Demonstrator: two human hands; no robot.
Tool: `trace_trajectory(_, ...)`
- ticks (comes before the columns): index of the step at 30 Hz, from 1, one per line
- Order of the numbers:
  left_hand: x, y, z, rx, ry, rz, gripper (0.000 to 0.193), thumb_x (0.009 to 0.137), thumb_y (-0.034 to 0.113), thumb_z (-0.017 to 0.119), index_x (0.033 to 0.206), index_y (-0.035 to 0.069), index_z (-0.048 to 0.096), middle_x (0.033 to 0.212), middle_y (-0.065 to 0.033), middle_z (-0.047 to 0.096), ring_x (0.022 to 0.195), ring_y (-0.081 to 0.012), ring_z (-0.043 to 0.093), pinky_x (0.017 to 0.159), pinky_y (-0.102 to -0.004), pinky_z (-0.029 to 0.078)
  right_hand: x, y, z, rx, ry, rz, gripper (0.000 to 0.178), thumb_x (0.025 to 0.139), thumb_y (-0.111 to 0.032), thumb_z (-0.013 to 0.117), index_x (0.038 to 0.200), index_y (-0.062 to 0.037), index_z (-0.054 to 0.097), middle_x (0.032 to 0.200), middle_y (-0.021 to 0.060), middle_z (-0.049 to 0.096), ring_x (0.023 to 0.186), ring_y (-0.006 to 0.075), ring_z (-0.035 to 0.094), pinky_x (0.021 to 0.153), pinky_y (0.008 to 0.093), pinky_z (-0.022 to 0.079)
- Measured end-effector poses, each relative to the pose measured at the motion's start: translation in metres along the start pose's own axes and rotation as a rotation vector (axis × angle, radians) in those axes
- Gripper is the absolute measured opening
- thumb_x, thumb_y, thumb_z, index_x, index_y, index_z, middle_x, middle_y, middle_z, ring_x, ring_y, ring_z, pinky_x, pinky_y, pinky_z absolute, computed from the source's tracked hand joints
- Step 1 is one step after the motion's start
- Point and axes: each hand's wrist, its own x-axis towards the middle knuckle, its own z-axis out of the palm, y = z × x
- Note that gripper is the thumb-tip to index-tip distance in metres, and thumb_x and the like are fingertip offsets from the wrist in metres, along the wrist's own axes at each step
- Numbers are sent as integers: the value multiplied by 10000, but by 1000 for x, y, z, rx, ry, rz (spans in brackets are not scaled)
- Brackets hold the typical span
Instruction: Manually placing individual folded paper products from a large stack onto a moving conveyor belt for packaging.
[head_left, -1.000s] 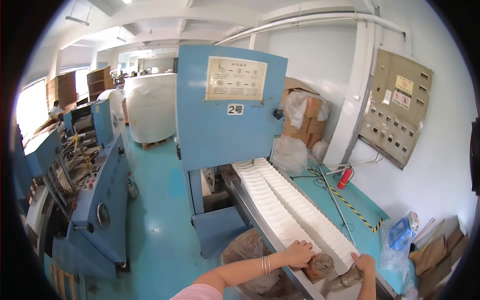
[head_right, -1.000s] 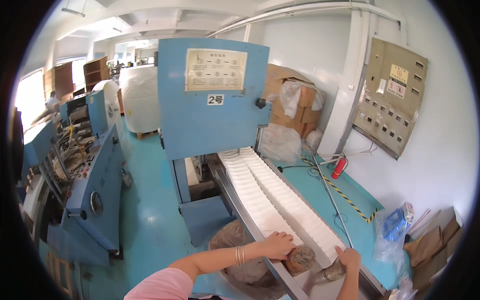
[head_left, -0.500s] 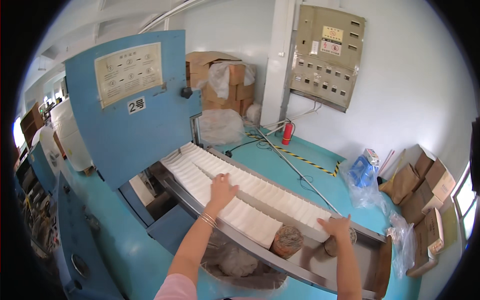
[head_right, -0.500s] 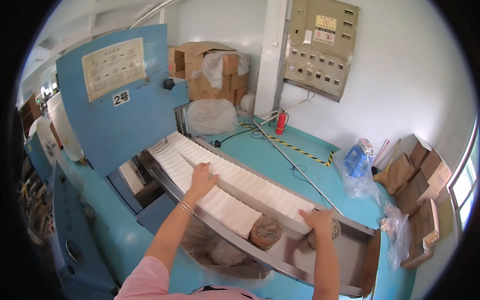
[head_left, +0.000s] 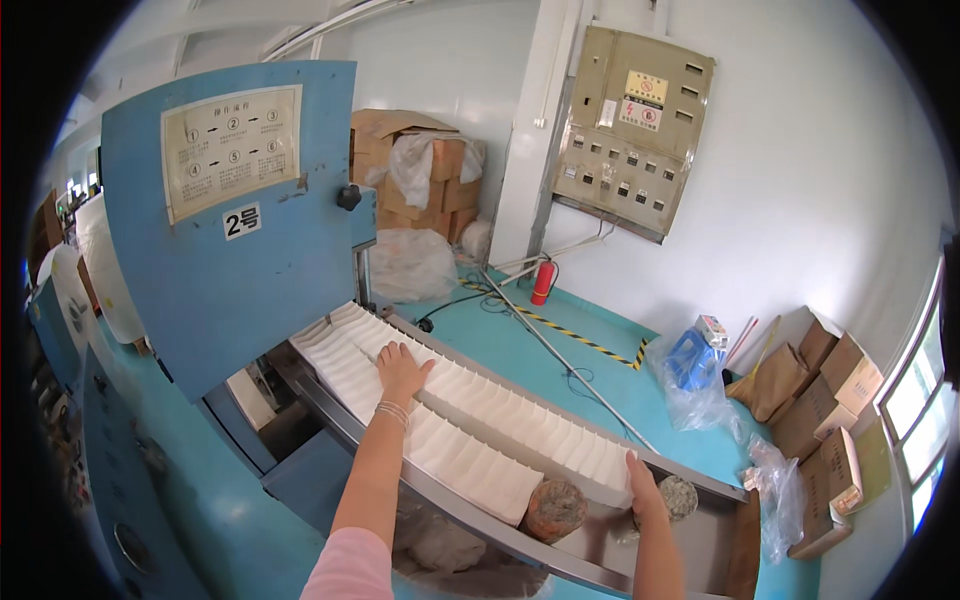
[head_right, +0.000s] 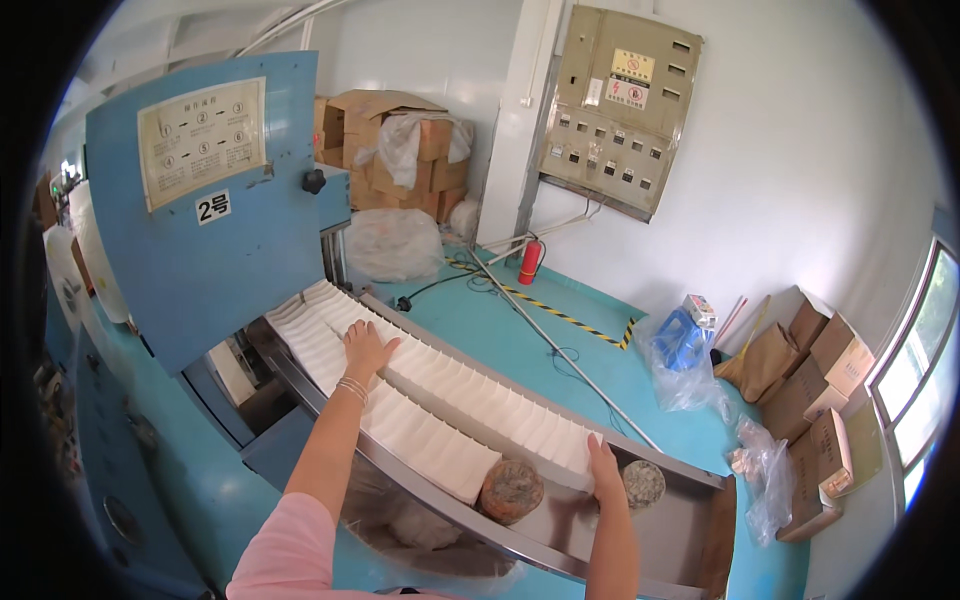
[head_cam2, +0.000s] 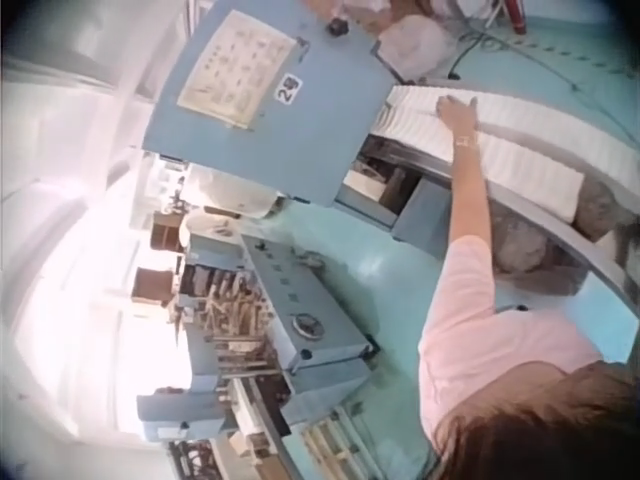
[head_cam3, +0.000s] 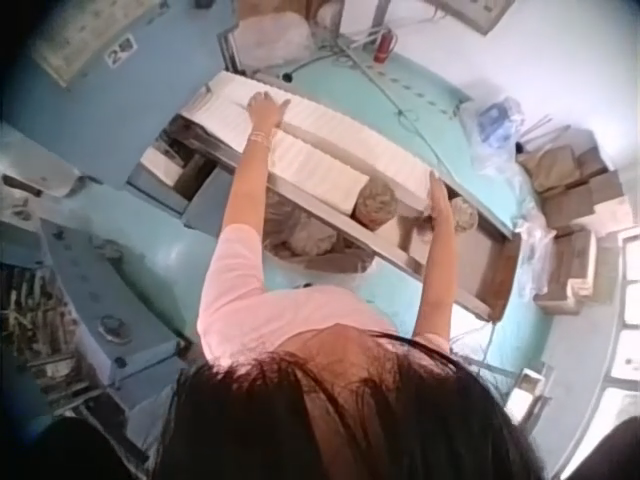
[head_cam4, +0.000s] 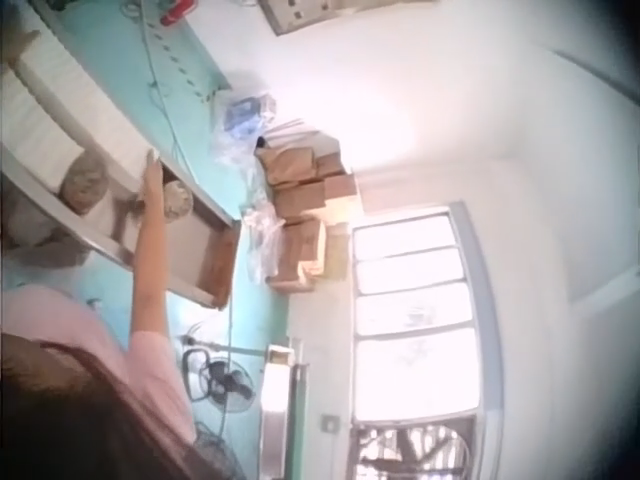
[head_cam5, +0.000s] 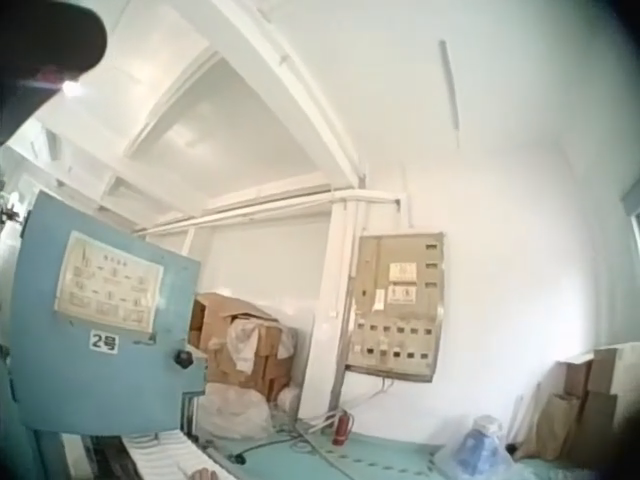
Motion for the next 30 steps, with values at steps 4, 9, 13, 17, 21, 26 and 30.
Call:
trace_trajectory(4, 13, 5, -1, 5, -113, -45, 772, 771, 585, 565, 1249, -15, 479, 1159, -134, 466, 1128, -298, 395, 986, -400, 282, -10, -4, 7, -78, 31, -3, 801, 879, -434, 561, 1441, -23, 164, 1389, 134, 386, 1209, 256, 423, 980, 362, 354)
trace_trajectory(9, 12, 0, -4, 41, -44, 46, 624, 803, 560, 542, 1210, 87, 554, 1102, -107, 486, 1073, -285, 419, 931, -415, 307, 5, 6, 7, -133, 95, 35, 782, 858, -453, 586, 1390, 7, 244, 1328, 178, 417, 1183, 264, 433, 966, 364, 365)
trace_trajectory(13, 9, 12, -3, 53, -71, 109, 508, 830, 532, 524, 1158, 154, 611, 1087, -102, 492, 1055, -285, 424, 898, -431, 320, 22, 30, -9, -209, 144, -47, 735, 847, -467, 591, 1359, -4, 338, 1275, 207, 457, 1159, 266, 453, 972, 357, 363)
trace_trajectory(17, 4, 11, -7, 40, -50, 123, 485, 822, 537, 533, 1112, 165, 644, 1087, -101, 492, 1056, -281, 423, 890, -434, 324, 8, 14, 0, -390, 218, -15, 711, 840, -491, 580, 1321, 3, 407, 1292, 239, 443, 1159, 315, 453, 982, 372, 355)
trace_trajectory(21, 15, 13, -17, 54, -91, 68, 460, 813, 531, 548, 1040, 152, 679, 1086, -99, 502, 1064, -269, 422, 891, -428, 323, 7, 2, 2, -615, 247, 8, 734, 842, -522, 537, 1332, 6, 391, 1317, 300, 398, 1188, 414, 414, 1008, 414, 331)
trace_trajectory(26, 29, 0, 11, 185, 33, 219, 516, 804, 550, 547, 1013, 97, 682, 1082, -116, 532, 1045, -290, 465, 906, -454, 354, 13, -6, 23, -713, 308, -46, 898, 828, -577, 512, 1442, -27, 154, 1354, 342, 320, 1255, 446, 346, 1022, 464, 313)
trace_trajectory(30, 42, 27, 6, -84, -367, 291, 693, 762, 669, 515, 1129, 88, 612, 1238, -193, 492, 1085, -358, 512, 898, -521, 397, -1, -49, 48, -887, 259, 188, 1088, 723, -708, 529, 1452, -37, 78, 1366, 332, 286, 1219, 452, 376, 1001, 475, 339)
